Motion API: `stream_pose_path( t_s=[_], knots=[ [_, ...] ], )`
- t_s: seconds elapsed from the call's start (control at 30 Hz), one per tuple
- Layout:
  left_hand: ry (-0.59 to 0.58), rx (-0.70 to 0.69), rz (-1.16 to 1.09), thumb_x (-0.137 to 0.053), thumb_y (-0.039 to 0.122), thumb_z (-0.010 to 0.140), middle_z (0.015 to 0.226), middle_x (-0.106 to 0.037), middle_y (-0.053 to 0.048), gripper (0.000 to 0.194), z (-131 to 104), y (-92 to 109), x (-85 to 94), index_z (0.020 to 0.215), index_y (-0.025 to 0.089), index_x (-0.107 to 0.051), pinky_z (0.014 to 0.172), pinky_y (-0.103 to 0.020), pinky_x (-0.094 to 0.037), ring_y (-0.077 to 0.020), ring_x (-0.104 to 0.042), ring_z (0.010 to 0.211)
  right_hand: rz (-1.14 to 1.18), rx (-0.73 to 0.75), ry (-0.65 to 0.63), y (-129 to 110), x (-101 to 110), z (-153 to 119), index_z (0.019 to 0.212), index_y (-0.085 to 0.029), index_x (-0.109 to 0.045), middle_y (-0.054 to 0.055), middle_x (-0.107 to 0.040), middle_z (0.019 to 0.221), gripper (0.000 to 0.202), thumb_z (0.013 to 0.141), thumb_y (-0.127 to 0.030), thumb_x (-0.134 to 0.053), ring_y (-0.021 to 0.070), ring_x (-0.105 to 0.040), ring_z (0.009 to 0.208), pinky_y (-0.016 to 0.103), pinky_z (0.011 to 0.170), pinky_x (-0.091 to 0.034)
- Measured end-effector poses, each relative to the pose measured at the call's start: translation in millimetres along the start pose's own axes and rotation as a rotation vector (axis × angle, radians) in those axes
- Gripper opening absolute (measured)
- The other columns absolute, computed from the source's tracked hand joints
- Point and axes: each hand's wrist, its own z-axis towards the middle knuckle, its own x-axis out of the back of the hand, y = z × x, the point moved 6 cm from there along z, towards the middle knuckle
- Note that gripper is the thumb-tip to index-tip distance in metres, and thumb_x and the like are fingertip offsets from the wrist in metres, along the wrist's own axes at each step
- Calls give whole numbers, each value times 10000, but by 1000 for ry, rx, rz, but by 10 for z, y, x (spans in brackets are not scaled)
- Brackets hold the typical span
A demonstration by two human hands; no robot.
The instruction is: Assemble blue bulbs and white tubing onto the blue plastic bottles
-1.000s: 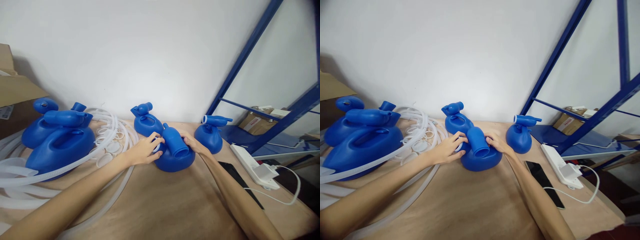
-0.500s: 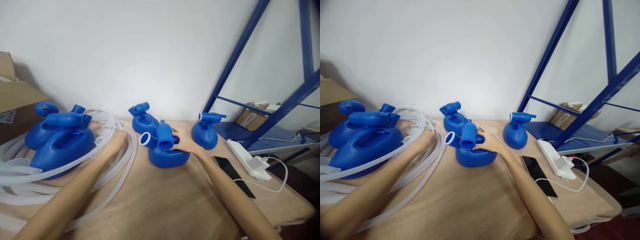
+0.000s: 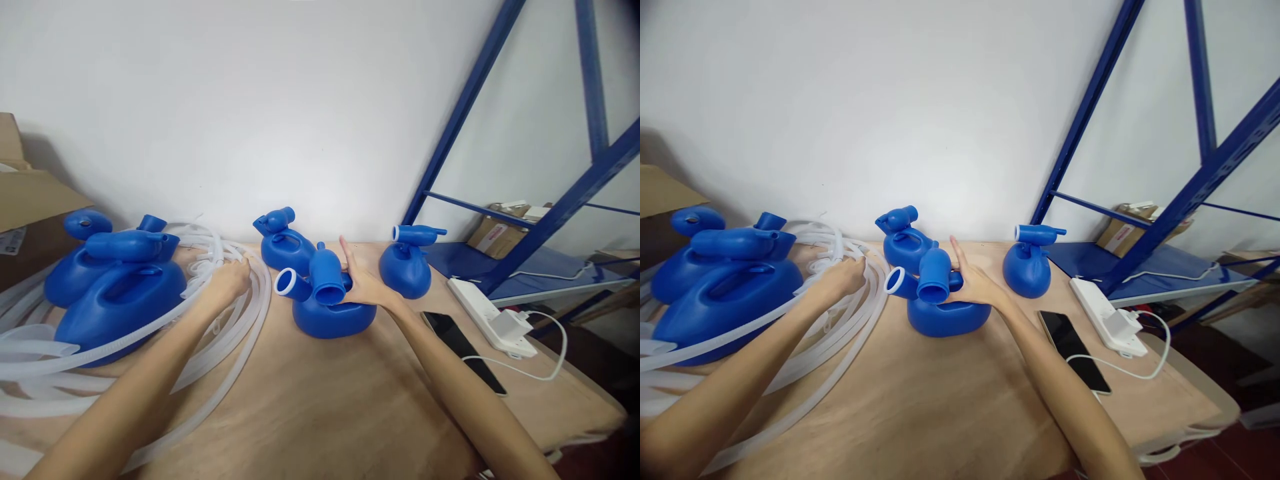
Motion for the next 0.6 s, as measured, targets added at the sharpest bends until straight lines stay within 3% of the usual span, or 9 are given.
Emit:
stream_pose_path(
  t_s=[0.13, 0.23, 0.3, 0.37, 0.47, 0.53, 0.6],
  knots=[
    [81, -54, -84, -384, 125, 939, 1215, -725, -262, 442, -114, 114, 430, 1289, 70, -649, 946, -467, -551, -379, -717, 1125, -57, 130, -26, -94, -7, 30, 1698, -343, -113, 164, -267, 1740, 1429, 576, -548, -975, 429, -413, 1531, 589, 1189, -446],
    [124, -134, -279, -279, 286, 1057, 1196, -745, -125, 457, -348, 300, 803, 1381, 191, -587, 766, -344, -589, -246, -752, 880, -84, 169, -9, -127, -13, 45, 1688, -354, -142, 140, -278, 1740, 1509, 472, -563, -1011, 431, -361, 1559, 598, 1227, -403],
    [88, -250, -554, -369, 478, 1060, 1036, -748, -55, 430, -549, 501, 974, 1280, 226, -639, 574, -301, -551, -187, -687, 638, -111, 173, 14, -143, -22, 46, 1682, -356, -161, 132, -318, 1725, 1490, 476, -601, -1001, 423, -379, 1552, 597, 1239, -388],
    [92, -470, -686, -480, 506, 1030, 904, -711, -22, 364, -746, 763, 1080, 1078, 218, -697, 574, -283, -540, -163, -649, 618, -147, 164, 41, -165, -34, 45, 1681, -341, -170, 140, -354, 1707, 1469, 494, -644, -981, 423, -408, 1536, 598, 1236, -389],
    [304, -774, -610, -479, 423, 1061, 941, -665, -39, 317, -942, 1070, 1084, 954, 205, -682, 749, -303, -563, -177, -650, 811, -205, 142, 67, -207, -68, 56, 1682, -305, -176, 176, -434, 1654, 1474, 495, -689, -960, 451, -495, 1467, 612, 1171, -452],
    [486, -842, -500, -420, 378, 1090, 1072, -649, -90, 325, -966, 1172, 979, 990, 188, -664, 819, -340, -562, -208, -632, 950, -233, 110, 70, -225, -95, 74, 1681, -278, -179, 197, -553, 1551, 1479, 494, -706, -951, 474, -596, 1360, 625, 1083, -512],
    [596, -854, -395, -389, 351, 1098, 1203, -634, -143, 327, -937, 1234, 838, 1046, 169, -654, 904, -402, -557, -252, -604, 1077, -247, 78, 73, -237, -115, 91, 1677, -262, -190, 196, -643, 1440, 1474, 495, -715, -945, 481, -668, 1251, 628, 1020, -541]
  ],
)
